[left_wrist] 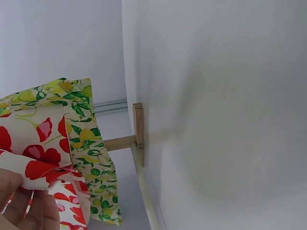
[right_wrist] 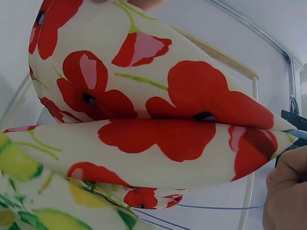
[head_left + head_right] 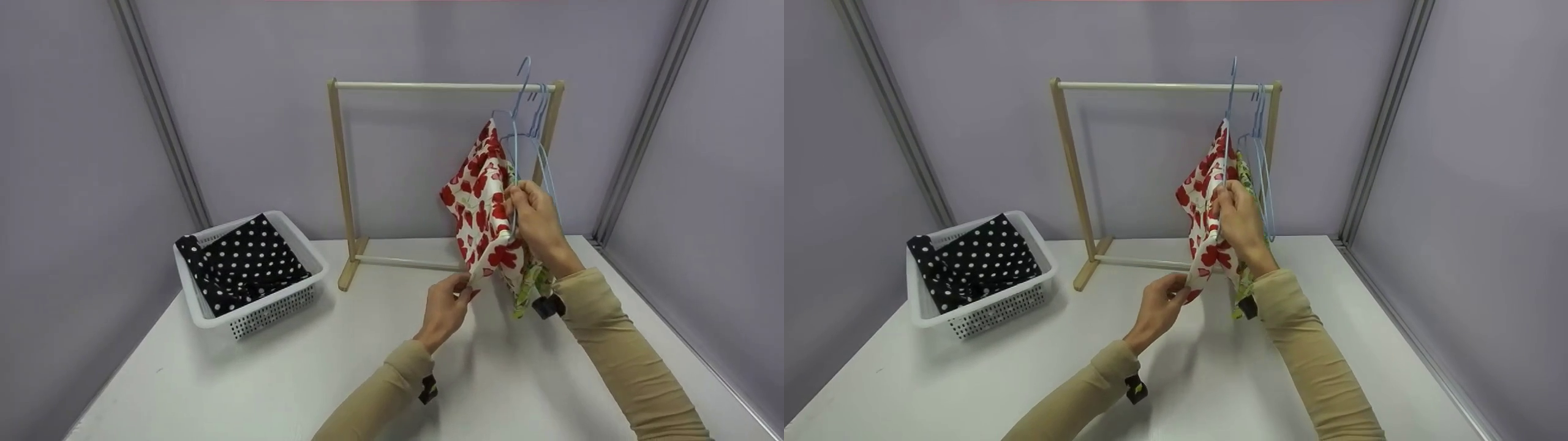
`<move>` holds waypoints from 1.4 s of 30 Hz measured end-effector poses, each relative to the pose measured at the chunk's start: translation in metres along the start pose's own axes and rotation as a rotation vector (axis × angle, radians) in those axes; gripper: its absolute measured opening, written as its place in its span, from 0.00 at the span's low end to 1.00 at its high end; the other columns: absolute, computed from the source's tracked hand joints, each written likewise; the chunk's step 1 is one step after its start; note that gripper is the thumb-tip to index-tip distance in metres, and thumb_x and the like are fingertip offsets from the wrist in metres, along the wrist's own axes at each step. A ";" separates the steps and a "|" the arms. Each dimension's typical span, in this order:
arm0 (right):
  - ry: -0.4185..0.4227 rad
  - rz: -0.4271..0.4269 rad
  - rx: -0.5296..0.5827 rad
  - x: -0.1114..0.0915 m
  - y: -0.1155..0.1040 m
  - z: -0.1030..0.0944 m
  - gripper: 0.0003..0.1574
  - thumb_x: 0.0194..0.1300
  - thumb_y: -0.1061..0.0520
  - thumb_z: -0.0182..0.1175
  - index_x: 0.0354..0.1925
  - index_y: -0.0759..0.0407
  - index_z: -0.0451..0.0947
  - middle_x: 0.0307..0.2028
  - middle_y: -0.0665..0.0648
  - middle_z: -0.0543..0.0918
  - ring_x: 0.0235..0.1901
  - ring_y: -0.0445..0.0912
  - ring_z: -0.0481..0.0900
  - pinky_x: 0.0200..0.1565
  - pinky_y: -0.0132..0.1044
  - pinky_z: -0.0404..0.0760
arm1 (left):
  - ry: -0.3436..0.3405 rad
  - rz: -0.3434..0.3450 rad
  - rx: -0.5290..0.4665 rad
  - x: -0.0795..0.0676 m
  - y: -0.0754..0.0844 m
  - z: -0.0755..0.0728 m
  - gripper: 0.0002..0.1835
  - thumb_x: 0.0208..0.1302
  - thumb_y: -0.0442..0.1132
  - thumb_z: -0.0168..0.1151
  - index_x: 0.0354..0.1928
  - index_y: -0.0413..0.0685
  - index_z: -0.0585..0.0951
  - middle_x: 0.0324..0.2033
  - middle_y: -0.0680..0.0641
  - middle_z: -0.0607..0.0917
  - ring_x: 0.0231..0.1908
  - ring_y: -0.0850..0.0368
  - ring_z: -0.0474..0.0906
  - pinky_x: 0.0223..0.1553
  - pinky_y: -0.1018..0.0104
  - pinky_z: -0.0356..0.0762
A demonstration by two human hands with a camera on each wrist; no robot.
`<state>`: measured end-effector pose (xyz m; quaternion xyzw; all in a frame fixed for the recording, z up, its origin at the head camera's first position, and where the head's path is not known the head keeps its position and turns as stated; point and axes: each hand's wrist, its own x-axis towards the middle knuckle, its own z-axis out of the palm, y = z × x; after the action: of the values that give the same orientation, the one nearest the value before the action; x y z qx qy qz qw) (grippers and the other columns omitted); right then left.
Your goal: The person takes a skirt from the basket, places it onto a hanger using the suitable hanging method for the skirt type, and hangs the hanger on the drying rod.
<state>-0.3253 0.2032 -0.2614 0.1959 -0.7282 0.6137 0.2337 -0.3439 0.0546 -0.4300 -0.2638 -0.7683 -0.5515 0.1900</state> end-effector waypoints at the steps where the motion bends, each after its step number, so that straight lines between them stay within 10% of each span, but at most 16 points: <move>1: 0.008 0.009 -0.012 0.001 -0.001 0.000 0.16 0.71 0.59 0.39 0.41 0.73 0.65 0.23 0.65 0.68 0.11 0.39 0.59 0.09 0.29 0.59 | 0.000 0.005 0.004 0.001 0.000 0.000 0.08 0.60 0.32 0.58 0.40 0.48 0.81 0.33 0.55 0.82 0.31 0.67 0.77 0.29 0.75 0.75; 42: 0.123 0.196 -0.502 0.034 0.038 -0.012 0.19 0.71 0.54 0.40 0.40 0.64 0.74 0.26 0.58 0.77 0.12 0.38 0.64 0.12 0.31 0.63 | 0.012 -0.012 0.003 0.007 -0.006 0.006 0.05 0.61 0.35 0.58 0.38 0.46 0.81 0.29 0.55 0.81 0.28 0.67 0.76 0.26 0.76 0.75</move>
<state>-0.3734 0.2212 -0.2701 0.0225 -0.8575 0.4444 0.2583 -0.3528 0.0600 -0.4322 -0.2556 -0.7695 -0.5529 0.1919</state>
